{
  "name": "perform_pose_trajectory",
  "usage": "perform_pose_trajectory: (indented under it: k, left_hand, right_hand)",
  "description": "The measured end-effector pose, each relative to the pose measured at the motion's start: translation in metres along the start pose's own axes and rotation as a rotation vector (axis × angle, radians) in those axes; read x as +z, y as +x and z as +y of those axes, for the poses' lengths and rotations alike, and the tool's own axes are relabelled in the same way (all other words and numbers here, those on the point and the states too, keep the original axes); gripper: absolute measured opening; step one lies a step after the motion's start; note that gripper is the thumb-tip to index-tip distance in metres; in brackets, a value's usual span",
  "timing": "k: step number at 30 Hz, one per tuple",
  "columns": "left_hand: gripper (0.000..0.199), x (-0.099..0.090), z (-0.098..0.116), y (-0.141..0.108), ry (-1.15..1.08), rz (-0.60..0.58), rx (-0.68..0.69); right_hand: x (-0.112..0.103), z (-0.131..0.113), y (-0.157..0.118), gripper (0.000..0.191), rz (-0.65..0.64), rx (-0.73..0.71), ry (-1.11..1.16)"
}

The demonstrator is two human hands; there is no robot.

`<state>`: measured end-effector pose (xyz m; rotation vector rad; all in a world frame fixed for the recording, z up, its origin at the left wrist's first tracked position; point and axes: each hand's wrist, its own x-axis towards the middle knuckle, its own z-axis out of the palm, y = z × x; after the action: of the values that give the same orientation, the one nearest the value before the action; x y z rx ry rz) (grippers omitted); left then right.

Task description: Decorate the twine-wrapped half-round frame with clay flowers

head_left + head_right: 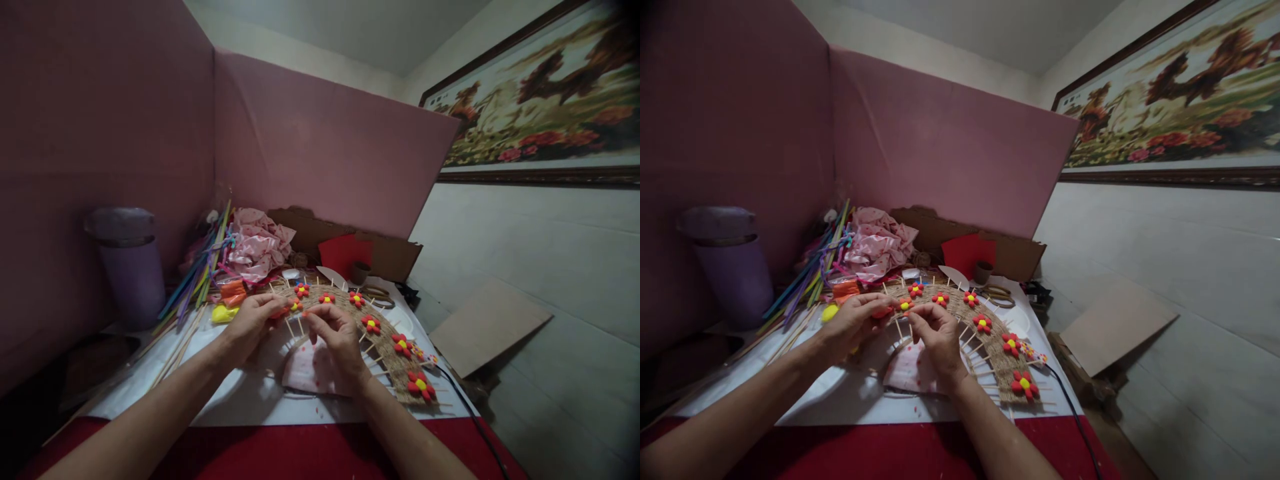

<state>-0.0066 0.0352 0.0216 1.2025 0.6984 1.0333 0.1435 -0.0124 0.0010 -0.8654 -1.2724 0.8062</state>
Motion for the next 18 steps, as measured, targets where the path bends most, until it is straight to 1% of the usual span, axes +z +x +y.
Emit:
perform_pose_trajectory:
  k: [3, 5, 9, 12, 15, 18]
  left_hand:
    - [0.026, -0.002, -0.002, 0.000, 0.045, -0.020, -0.020]
    - [0.026, -0.002, -0.005, -0.001, 0.092, -0.038, -0.032]
    - [0.028, -0.001, -0.010, -0.001, 0.134, -0.138, -0.002]
    - [0.027, 0.000, -0.010, -0.002, 0.127, -0.147, 0.005]
    - [0.026, 0.000, -0.010, -0.002, 0.094, -0.124, -0.034]
    - [0.027, 0.000, -0.009, -0.002, 0.108, -0.134, -0.081]
  right_hand:
    - [0.000, 0.001, 0.003, 0.013, -0.001, 0.007, 0.061]
    - [0.001, 0.002, 0.003, 0.015, 0.002, 0.013, 0.082]
    - [0.001, 0.004, 0.003, 0.014, 0.024, 0.028, 0.111]
    - [0.001, 0.004, 0.003, 0.012, 0.008, 0.024, 0.113]
    - [0.001, 0.005, 0.002, 0.008, -0.002, -0.012, 0.075]
    - [0.000, 0.006, 0.000, 0.005, 0.015, -0.087, -0.045]
